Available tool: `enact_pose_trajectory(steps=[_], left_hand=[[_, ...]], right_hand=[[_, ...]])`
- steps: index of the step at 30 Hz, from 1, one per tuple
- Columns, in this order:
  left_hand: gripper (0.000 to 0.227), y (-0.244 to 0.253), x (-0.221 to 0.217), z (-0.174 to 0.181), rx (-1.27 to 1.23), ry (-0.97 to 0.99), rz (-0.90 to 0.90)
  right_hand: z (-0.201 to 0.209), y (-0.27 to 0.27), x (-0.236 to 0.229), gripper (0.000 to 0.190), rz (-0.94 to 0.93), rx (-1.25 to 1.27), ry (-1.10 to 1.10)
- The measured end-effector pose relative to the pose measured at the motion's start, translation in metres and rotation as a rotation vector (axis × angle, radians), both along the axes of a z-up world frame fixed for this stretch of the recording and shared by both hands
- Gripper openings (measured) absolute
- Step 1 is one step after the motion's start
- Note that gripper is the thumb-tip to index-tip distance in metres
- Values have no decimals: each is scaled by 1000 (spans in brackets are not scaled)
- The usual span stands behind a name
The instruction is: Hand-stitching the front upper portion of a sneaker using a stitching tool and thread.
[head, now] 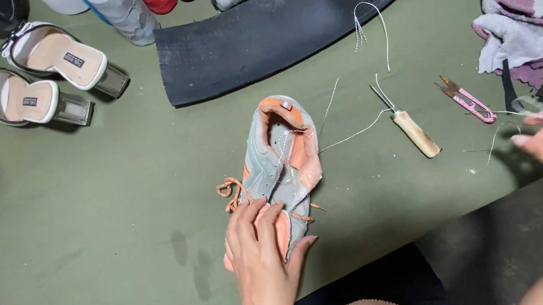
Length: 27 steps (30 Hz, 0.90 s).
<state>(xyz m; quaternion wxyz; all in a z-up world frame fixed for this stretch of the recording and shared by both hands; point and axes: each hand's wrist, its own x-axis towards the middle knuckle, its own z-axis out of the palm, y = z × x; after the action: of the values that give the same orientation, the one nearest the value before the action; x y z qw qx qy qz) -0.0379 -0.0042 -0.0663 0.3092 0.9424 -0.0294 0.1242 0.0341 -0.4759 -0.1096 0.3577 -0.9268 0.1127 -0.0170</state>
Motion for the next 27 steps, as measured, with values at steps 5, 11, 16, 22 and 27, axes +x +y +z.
enact_pose_trajectory(steps=[5, 11, 16, 22, 27], left_hand=[[75, 0, -3, -7, 77, 53, -9], [97, -5, -2, -9, 173, 95, 117], [67, 1, 3, -6, 180, 133, 161], [53, 31, 10, -12, 175, 37, 173], [58, 39, 11, -13, 123, 55, 107]], right_hand=[[-16, 16, 9, 51, 73, -330, 408], [-4, 25, 10, 16, 39, -240, 292], [-3, 24, 45, 12, 64, 633, -185], [60, 83, 130, 15, 207, 538, -290], [31, 143, 226, 11, 120, 454, -128]])
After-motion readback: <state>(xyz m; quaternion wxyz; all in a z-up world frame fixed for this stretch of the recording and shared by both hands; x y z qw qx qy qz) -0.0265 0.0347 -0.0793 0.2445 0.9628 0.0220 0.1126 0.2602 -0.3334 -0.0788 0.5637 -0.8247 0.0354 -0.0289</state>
